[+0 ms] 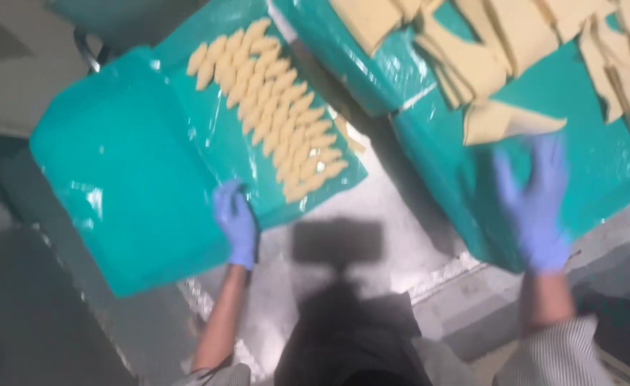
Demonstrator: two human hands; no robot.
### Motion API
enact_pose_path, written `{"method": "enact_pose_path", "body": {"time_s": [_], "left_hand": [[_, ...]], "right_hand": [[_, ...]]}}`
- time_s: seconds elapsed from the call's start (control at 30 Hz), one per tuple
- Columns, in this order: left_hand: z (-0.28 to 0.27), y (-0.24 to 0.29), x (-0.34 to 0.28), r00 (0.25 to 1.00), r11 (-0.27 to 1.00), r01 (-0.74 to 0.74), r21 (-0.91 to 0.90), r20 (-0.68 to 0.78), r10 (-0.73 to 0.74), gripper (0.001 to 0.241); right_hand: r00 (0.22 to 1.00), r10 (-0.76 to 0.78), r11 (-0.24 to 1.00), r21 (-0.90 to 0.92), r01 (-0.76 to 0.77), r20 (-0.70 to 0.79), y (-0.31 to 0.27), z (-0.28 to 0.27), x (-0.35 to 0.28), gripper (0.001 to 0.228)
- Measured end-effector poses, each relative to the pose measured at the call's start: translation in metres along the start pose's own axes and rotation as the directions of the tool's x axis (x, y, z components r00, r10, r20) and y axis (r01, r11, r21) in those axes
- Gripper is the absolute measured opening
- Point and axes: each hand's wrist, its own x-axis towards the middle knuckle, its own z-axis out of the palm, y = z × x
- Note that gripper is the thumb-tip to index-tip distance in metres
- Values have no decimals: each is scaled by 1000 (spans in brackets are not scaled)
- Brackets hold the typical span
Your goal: Rolling triangular pieces of dough into croissant shapes.
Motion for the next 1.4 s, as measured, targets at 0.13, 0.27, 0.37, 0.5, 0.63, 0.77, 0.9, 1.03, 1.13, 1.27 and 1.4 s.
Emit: {"method": "enact_pose_path", "body": {"time_s": [0.13, 0.27, 0.37, 0.5, 0.63, 0.77, 0.9, 1.03, 1.13, 1.27, 1.4], "left_hand": [[-28, 31, -115, 953, 928, 304, -215, 70, -296, 19], [-57, 62, -207, 744, 652, 666, -362, 256, -618, 29], [-58, 79, -222, 764, 676, 645, -357, 306, -567, 27], [-67, 133, -217, 736, 589, 677, -441, 389, -554, 26], [-83, 198, -184, 799, 710, 562, -424, 501, -332, 27], [-87, 239, -163, 886, 746, 326, -580, 463, -28, 27], [-77, 247, -171, 710, 572, 609, -549, 699, -86, 25], [-56, 234, -191, 722, 605, 585, -541, 687, -84, 28], [-49, 251, -182, 745, 506, 615, -605, 656, -121, 29], [-19, 253, -186, 807, 462, 579, -671, 551, -212, 32], [-4, 276, -174, 833, 652, 539, -534, 456, -314, 24]], "right_hand": [[966, -97, 957, -243, 156, 238, 76, 6, 50, 57], [918, -58, 924, -326, 198, 392, 118, 16, 58, 53], [913, -65, 940, -283, 192, 404, 144, 17, 53, 39], [897, 19, 994, -106, 31, 442, 86, -9, 22, 32], [857, 70, 945, 239, -221, 511, 8, -36, -35, 23], [719, 36, 729, 474, -494, 694, -72, -40, -97, 26], [604, -57, 792, 404, -458, 795, -94, -21, -131, 31], [553, -155, 604, 522, -603, 819, -98, -14, -136, 45], [679, -179, 689, 583, -430, 712, -95, -12, -134, 46], [900, -78, 857, 490, -159, 428, -89, -12, -138, 26], [877, -191, 901, 433, -22, 442, -91, -19, -117, 44]]}}
